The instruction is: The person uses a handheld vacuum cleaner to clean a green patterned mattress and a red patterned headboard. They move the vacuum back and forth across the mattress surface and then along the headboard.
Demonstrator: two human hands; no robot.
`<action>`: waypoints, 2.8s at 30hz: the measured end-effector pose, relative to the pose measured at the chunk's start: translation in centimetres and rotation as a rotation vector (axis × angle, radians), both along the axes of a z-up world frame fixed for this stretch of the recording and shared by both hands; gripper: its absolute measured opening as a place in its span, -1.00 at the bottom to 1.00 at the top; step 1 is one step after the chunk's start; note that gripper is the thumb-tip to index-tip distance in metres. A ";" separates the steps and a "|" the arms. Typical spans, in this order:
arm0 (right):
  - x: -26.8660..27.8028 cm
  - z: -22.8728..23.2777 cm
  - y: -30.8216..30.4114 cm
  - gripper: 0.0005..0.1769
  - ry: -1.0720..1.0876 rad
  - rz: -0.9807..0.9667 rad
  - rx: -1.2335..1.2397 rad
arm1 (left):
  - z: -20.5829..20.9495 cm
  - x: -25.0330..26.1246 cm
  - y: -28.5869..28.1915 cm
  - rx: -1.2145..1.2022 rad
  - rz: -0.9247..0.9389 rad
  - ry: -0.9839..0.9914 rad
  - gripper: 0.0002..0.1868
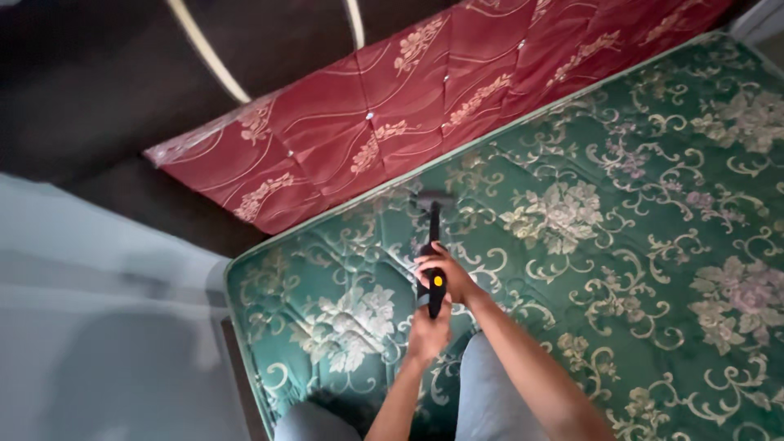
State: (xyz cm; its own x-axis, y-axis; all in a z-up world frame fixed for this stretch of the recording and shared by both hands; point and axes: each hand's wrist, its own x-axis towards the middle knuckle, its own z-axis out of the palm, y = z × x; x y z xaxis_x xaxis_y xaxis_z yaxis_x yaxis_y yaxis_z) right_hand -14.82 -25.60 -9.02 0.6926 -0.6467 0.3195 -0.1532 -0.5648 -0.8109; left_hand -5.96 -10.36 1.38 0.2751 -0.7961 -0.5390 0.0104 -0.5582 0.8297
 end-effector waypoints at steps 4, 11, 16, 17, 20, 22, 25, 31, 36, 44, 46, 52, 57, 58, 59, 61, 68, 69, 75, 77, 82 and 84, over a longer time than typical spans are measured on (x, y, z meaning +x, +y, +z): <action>0.7 1.6 5.3 -0.84 -0.019 -0.018 -0.017 | 0.4 0.9 4.8 -0.059 -0.025 -0.142 -0.56; 1.7 7.6 16.7 -0.92 0.168 -0.005 0.059 | 0.9 1.6 16.0 -0.024 0.020 0.134 -0.45; 1.6 9.4 23.4 -0.96 0.215 0.040 0.089 | 0.6 1.0 22.6 0.026 0.062 0.092 -0.48; 1.5 9.3 24.0 -0.97 0.243 0.063 0.103 | 0.3 0.7 23.7 0.004 0.083 0.112 -0.49; 1.6 9.0 25.0 -0.91 0.220 0.071 0.073 | -0.8 -0.3 24.8 -0.022 0.147 0.185 -0.54; 1.5 8.9 24.7 -0.88 0.270 0.131 0.080 | -1.1 -0.6 24.6 -0.015 0.177 0.207 -0.56; 1.5 8.5 22.7 -0.87 0.291 0.207 0.117 | -1.4 -0.8 23.1 -0.016 0.205 0.210 -0.55; 2.9 6.1 16.0 -0.93 0.266 0.280 0.100 | -2.9 -0.6 17.3 -0.077 0.276 0.257 -0.47; 5.6 3.4 10.2 -0.92 0.256 0.235 0.144 | -2.5 1.6 11.2 -0.083 0.297 0.168 -0.47; 10.0 0.8 1.1 -0.89 0.213 0.228 0.061 | -2.3 6.3 2.4 -0.185 0.253 0.182 -0.51; 10.4 0.2 0.7 -0.88 0.175 0.191 0.069 | -2.1 6.9 2.0 -0.152 0.236 0.153 -0.51; 9.0 3.5 5.7 -0.90 0.153 0.133 0.053 | -4.3 6.1 6.4 -0.218 0.195 0.168 -0.47; 5.9 9.8 11.8 -0.92 0.319 0.018 0.224 | -4.2 3.8 11.5 -0.088 0.161 0.253 -0.42; 5.5 10.4 12.1 -0.94 0.311 0.019 0.186 | -3.6 3.4 12.1 -0.058 0.175 0.300 -0.49; 5.1 10.7 12.2 -0.95 0.304 0.020 0.149 | -3.1 3.0 11.8 -0.052 0.175 0.322 -0.50; 4.9 11.1 11.5 -0.91 0.206 -0.029 0.156 | -2.0 2.3 11.0 -0.040 0.179 0.361 -0.53; 4.4 9.3 2.2 -0.89 0.208 -0.062 0.107 | -1.1 4.3 0.8 -0.134 0.055 0.233 -0.43; 4.4 8.6 0.7 -0.86 0.185 -0.073 0.107 | -0.9 4.2 -1.2 -0.124 0.084 0.230 -0.49; 4.1 4.8 -8.2 -0.82 0.113 -0.065 0.131 | -0.7 3.0 -9.5 -0.170 0.070 0.128 -0.46; 4.1 4.6 -9.7 -0.83 0.110 -0.054 0.143 | -0.8 2.8 -10.7 -0.187 0.086 0.216 -0.44; 3.9 5.0 -7.7 -0.86 0.115 -0.088 0.113 | -0.1 2.6 -9.0 -0.135 0.122 0.270 -0.54; 3.6 5.4 -5.7 -0.88 0.115 -0.089 0.117 | -0.6 2.7 -7.0 -0.083 0.106 0.278 -0.57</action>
State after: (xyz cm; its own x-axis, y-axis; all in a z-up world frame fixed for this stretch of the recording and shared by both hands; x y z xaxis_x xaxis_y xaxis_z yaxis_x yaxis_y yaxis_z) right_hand -11.22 -31.33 -3.57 0.6586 -0.7352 0.1603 -0.2938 -0.4473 -0.8447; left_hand -3.30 -17.33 0.79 0.2098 -0.8154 -0.5395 0.2983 -0.4721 0.8295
